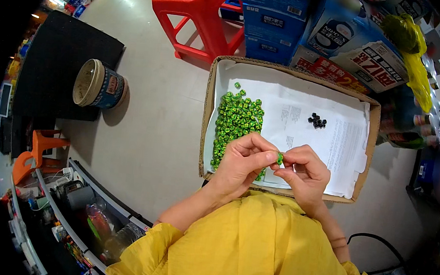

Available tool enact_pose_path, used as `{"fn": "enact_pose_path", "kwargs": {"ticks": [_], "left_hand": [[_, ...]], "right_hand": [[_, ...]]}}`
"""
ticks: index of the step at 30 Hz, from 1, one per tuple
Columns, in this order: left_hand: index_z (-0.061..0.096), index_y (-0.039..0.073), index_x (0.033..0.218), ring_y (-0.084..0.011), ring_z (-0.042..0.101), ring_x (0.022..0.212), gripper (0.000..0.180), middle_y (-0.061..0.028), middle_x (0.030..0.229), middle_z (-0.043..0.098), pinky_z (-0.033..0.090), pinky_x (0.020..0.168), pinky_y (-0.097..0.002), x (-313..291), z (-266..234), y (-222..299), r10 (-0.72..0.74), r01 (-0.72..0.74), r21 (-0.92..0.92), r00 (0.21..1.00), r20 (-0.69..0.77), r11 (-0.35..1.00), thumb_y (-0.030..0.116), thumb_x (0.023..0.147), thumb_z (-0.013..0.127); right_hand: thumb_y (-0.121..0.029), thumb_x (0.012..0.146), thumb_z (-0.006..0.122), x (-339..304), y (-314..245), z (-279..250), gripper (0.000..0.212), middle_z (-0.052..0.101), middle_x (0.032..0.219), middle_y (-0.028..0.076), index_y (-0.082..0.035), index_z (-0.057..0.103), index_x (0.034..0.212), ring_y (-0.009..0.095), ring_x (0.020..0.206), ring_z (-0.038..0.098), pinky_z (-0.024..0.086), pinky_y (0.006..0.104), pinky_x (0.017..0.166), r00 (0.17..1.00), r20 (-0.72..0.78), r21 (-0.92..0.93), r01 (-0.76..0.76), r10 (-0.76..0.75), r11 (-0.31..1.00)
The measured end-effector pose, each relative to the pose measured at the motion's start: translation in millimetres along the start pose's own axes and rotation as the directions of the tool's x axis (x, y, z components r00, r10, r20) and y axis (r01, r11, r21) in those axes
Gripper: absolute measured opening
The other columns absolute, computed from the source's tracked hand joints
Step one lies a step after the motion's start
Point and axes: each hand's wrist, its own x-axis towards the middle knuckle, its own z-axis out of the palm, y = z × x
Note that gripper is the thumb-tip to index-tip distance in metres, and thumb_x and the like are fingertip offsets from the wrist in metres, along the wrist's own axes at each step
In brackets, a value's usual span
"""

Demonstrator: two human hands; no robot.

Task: The person assembles small green trimmings and black components by hand over a cardboard box, fitting the pieces together and placing them on a piece of paper.

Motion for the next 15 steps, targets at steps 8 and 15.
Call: {"fn": "enact_pose_path", "kwargs": {"ticks": [8, 15], "left_hand": [[0.055, 0.002, 0.074, -0.0117, 0.054, 0.073, 0.01, -0.0059, 0.077, 0.058, 0.045, 0.066, -0.0245, -2, 5, 6, 0.005, -0.023, 0.196, 0.995, 0.095, 0.98, -0.003, 0.075, 0.064], [0.06, -0.001, 0.079, -0.012, 0.056, 0.075, 0.009, -0.0085, 0.079, 0.061, 0.045, 0.065, -0.0238, 0, -8, 8, 0.023, -0.135, 0.407, 0.962, 0.27, 0.903, -0.006, 0.073, 0.065]], "right_hand": [[0.001, 0.065, 0.075, 10, -16, -13, 0.021, 0.058, 0.073, 0.008, 0.0, 0.063, 0.082, 0.013, 0.06, 0.053, 0.041, 0.0238, 0.05, 0.969, 0.136, -0.36, 0.241, -0.205, 0.901], [-0.006, 0.064, 0.076, 27, -34, -30, 0.016, 0.058, 0.067, 0.004, -0.005, 0.064, 0.075, 0.014, 0.057, 0.052, 0.04, 0.0244, 0.048, 0.901, 0.435, -0.455, 0.224, -0.005, 0.862]]}}
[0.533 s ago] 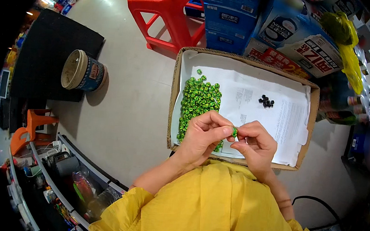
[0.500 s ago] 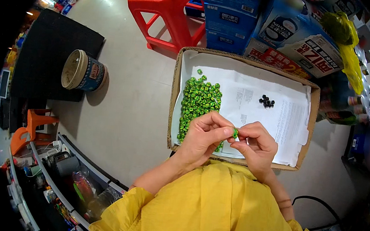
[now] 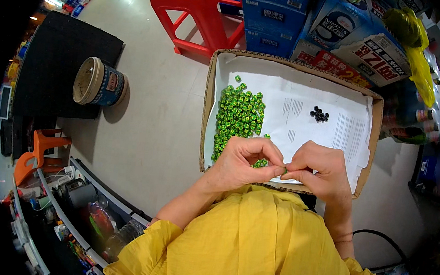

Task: The person assembles small green trimmings and black components by hand over a cardboard box, fitting the pieces together and placing them on a piece of paper.

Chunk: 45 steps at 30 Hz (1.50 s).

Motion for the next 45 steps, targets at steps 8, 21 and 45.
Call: {"fn": "enact_pose_path", "kwargs": {"ticks": [8, 21, 45], "left_hand": [[0.059, -0.004, 0.084, -0.0186, 0.06, 0.074, 0.015, -0.0131, 0.081, 0.062, 0.049, 0.063, -0.027, -4, 5, -4, 0.413, -0.362, 0.406, 0.91, -0.043, 0.839, -0.013, 0.073, 0.062], [0.056, -0.001, 0.086, -0.0267, 0.064, 0.072, 0.023, -0.0163, 0.077, 0.063, 0.052, 0.063, -0.0347, -3, 1, 1, 0.628, -0.615, 0.512, 0.758, 0.175, 0.599, -0.012, 0.069, 0.067], [0.051, -0.002, 0.081, -0.0278, 0.062, 0.069, 0.023, -0.0167, 0.082, 0.062, 0.053, 0.058, -0.0331, -7, -1, 5, 0.715, -0.74, 0.599, 0.594, 0.37, 0.304, -0.003, 0.068, 0.07]], "right_hand": [[-0.003, 0.065, 0.075, -3, -3, 20, 0.018, 0.061, 0.072, 0.006, -0.002, 0.065, 0.079, 0.015, 0.061, 0.054, 0.042, 0.0238, 0.049, 0.954, -0.299, 0.002, -0.023, 0.023, 1.0], [0.001, 0.063, 0.074, -6, -6, 20, 0.021, 0.062, 0.074, 0.008, -0.002, 0.066, 0.082, 0.018, 0.064, 0.058, 0.046, 0.0252, 0.053, 0.944, -0.304, 0.001, 0.135, -0.128, 0.991], [-0.003, 0.065, 0.067, -4, -10, 12, 0.023, 0.058, 0.08, 0.004, -0.002, 0.064, 0.088, 0.016, 0.062, 0.052, 0.039, 0.0289, 0.061, 0.885, -0.103, -0.276, 0.414, -0.455, 0.867]]}}
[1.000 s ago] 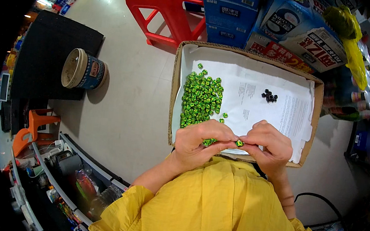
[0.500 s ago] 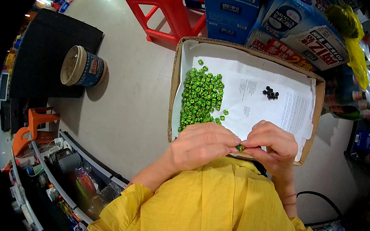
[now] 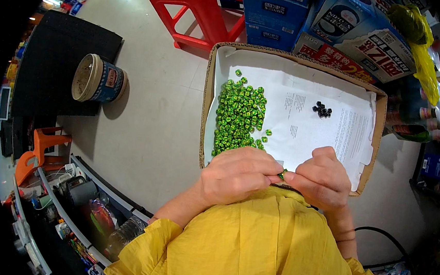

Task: The person assembles small green trimmings and black components by hand over a cardboard box, fitting the pieces together and placing them on a piece of paper.

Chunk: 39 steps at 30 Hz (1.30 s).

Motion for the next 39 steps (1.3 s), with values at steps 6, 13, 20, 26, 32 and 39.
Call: {"fn": "enact_pose_path", "kwargs": {"ticks": [6, 13, 20, 26, 32, 39], "left_hand": [[0.051, -0.002, 0.082, -0.0283, 0.063, 0.071, 0.024, -0.0174, 0.084, 0.063, 0.054, 0.058, -0.0339, 3, 0, 3, 0.047, -0.046, 0.006, 0.998, -0.047, 0.999, -0.005, 0.067, 0.069], [0.053, -0.003, 0.076, -0.0284, 0.062, 0.071, 0.019, -0.0181, 0.084, 0.062, 0.054, 0.059, -0.0354, 8, -7, 4, 0.189, -0.194, 0.128, 0.981, 0.051, 0.973, -0.003, 0.064, 0.068], [0.057, -0.005, 0.082, -0.0285, 0.062, 0.074, 0.015, -0.0175, 0.086, 0.061, 0.053, 0.062, -0.0335, 11, -12, 2, 0.059, -0.066, 0.061, 0.993, 0.104, 0.996, 0.0, 0.069, 0.064], [0.06, -0.004, 0.087, -0.0283, 0.062, 0.078, 0.019, -0.0157, 0.095, 0.061, 0.053, 0.064, -0.0335, -2, -3, 5, -0.023, 0.023, -0.013, 1.0, -0.004, 1.0, 0.001, 0.07, 0.065], [0.061, -0.002, 0.087, -0.0277, 0.062, 0.084, 0.02, -0.0161, 0.1, 0.06, 0.053, 0.063, -0.0329, 1, -3, 9, 0.08, -0.088, 0.134, 0.995, 0.065, 0.987, -0.001, 0.068, 0.067], [0.062, -0.002, 0.09, -0.0248, 0.062, 0.08, 0.026, -0.0143, 0.096, 0.061, 0.051, 0.064, -0.0301, -2, 4, 10, -0.12, 0.118, 0.029, 0.987, 0.111, 0.993, -0.001, 0.066, 0.07]], "right_hand": [[-0.001, 0.065, 0.067, -11, -4, 11, 0.03, 0.056, 0.081, 0.002, -0.002, 0.063, 0.095, 0.015, 0.065, 0.052, 0.039, 0.0298, 0.062, 0.991, -0.131, -0.022, -0.037, 0.034, 0.999], [0.0, 0.067, 0.066, 0, -4, -2, 0.027, 0.057, 0.081, 0.001, -0.003, 0.065, 0.094, 0.013, 0.062, 0.05, 0.036, 0.0293, 0.062, 0.995, -0.047, 0.054, -0.088, 0.09, 0.995], [-0.006, 0.068, 0.065, 1, -7, -6, 0.024, 0.055, 0.08, 0.0, -0.003, 0.065, 0.092, 0.011, 0.061, 0.049, 0.033, 0.0277, 0.063, 1.0, 0.022, -0.121, -0.009, 0.012, 0.993], [-0.004, 0.065, 0.067, -7, -13, 0, 0.026, 0.052, 0.078, -0.002, -0.005, 0.064, 0.091, 0.01, 0.061, 0.048, 0.032, 0.027, 0.061, 0.997, -0.035, -0.293, 0.054, -0.067, 0.955], [-0.004, 0.064, 0.069, -10, -15, 2, 0.028, 0.052, 0.078, -0.003, -0.006, 0.063, 0.092, 0.01, 0.062, 0.048, 0.03, 0.027, 0.06, 0.993, -0.064, -0.329, 0.07, -0.096, 0.942], [0.004, 0.067, 0.069, -3, -8, 2, 0.026, 0.055, 0.075, 0.001, -0.006, 0.061, 0.09, 0.013, 0.06, 0.047, 0.033, 0.028, 0.061, 0.989, -0.076, -0.04, -0.132, 0.128, 0.991]]}}
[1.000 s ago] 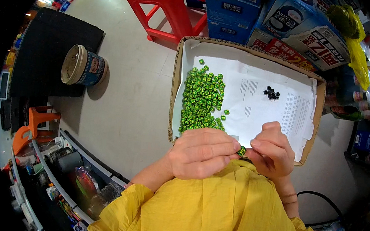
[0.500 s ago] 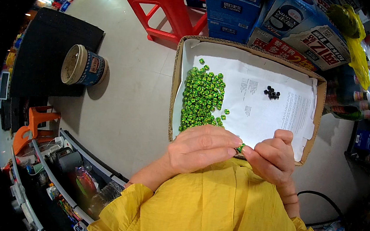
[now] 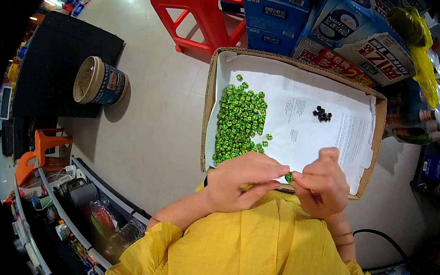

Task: The person assembles small green trimmings and black components by hand over a cardboard box, fitting the pieces together and placing them on a piece of paper.

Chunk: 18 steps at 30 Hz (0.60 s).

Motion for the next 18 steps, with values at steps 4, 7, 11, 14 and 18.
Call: {"fn": "enact_pose_path", "kwargs": {"ticks": [4, 7, 11, 14, 18], "left_hand": [[0.064, -0.001, 0.093, -0.0208, 0.06, 0.074, 0.029, -0.0117, 0.089, 0.061, 0.048, 0.062, -0.0282, 2, 6, 0, -0.38, 0.244, -0.485, 0.902, -0.205, 0.84, -0.005, 0.065, 0.071], [0.065, 0.0, 0.092, -0.0194, 0.059, 0.071, 0.029, -0.0097, 0.085, 0.06, 0.047, 0.061, -0.0285, 3, 5, -4, -0.218, 0.148, -0.337, 0.959, -0.18, 0.93, -0.006, 0.064, 0.072], [0.065, 0.001, 0.091, -0.0195, 0.058, 0.069, 0.029, -0.0077, 0.08, 0.058, 0.046, 0.059, -0.0283, 5, 6, -6, -0.101, 0.06, -0.184, 0.97, -0.22, 0.981, -0.005, 0.064, 0.073], [0.065, 0.002, 0.091, -0.0199, 0.057, 0.07, 0.029, -0.0077, 0.081, 0.058, 0.046, 0.059, -0.0284, 2, 7, -10, -0.07, 0.05, -0.095, 0.974, -0.218, 0.994, -0.005, 0.063, 0.073], [0.064, 0.001, 0.086, -0.0201, 0.057, 0.07, 0.024, -0.0082, 0.081, 0.059, 0.046, 0.061, -0.0297, -2, 8, -16, -0.079, 0.077, -0.018, 0.978, -0.194, 0.997, -0.001, 0.065, 0.074]], "right_hand": [[0.004, 0.071, 0.067, -1, 3, 5, 0.017, 0.054, 0.074, 0.005, -0.001, 0.058, 0.085, 0.013, 0.062, 0.046, 0.035, 0.0268, 0.06, 0.97, -0.025, 0.491, -0.2, 0.244, 0.848], [0.005, 0.074, 0.065, -6, -5, 9, 0.014, 0.054, 0.075, 0.006, 0.002, 0.056, 0.084, 0.01, 0.065, 0.045, 0.035, 0.0227, 0.059, 0.877, 0.071, 0.689, -0.388, 0.475, 0.612], [0.005, 0.076, 0.064, -7, -11, 16, 0.012, 0.054, 0.077, 0.006, 0.003, 0.055, 0.083, 0.008, 0.066, 0.044, 0.035, 0.019, 0.059, 0.77, 0.178, 0.848, -0.436, 0.612, 0.301], [0.003, 0.079, 0.062, -7, -11, 15, 0.008, 0.055, 0.079, 0.005, 0.003, 0.055, 0.083, 0.008, 0.066, 0.044, 0.037, 0.0201, 0.06, 0.651, 0.324, 0.849, -0.521, 0.687, 0.094], [-0.003, 0.082, 0.06, -4, -6, 14, 0.006, 0.056, 0.078, 0.004, 0.001, 0.055, 0.083, 0.007, 0.068, 0.048, 0.039, 0.0205, 0.061, 0.484, 0.535, 0.788, -0.581, 0.692, -0.202]]}}
